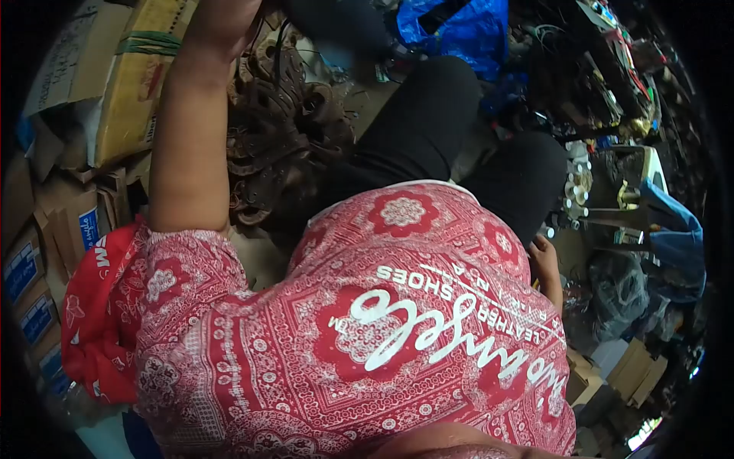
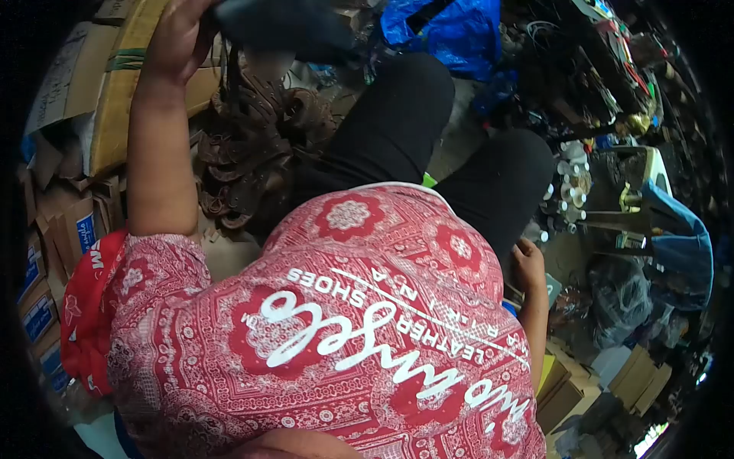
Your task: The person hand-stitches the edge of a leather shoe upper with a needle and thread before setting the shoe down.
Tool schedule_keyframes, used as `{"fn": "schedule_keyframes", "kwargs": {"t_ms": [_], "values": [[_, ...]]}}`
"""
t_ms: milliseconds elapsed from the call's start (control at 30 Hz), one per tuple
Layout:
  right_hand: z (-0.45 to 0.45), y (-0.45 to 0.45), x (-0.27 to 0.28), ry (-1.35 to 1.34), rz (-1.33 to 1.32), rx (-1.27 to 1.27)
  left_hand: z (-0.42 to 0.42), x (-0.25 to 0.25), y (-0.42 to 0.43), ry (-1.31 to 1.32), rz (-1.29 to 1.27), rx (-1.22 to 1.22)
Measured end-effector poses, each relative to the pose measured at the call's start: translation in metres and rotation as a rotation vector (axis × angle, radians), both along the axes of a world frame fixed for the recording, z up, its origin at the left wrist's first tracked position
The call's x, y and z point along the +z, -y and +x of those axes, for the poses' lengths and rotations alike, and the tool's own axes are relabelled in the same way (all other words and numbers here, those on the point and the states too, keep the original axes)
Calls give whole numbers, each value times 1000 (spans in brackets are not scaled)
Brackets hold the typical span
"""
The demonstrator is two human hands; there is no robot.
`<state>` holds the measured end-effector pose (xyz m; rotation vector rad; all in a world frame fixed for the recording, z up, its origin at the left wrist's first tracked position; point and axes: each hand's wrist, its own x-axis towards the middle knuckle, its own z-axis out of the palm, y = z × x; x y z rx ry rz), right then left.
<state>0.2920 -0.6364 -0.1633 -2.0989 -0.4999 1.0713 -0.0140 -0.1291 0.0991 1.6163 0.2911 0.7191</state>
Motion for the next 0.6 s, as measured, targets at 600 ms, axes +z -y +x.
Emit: {"fn": "schedule_keyframes", "kwargs": {"t_ms": [600], "values": [[-29, 34, 65, 250, -470, 305, -137, -92, 34, -1611, 838, -31]]}}
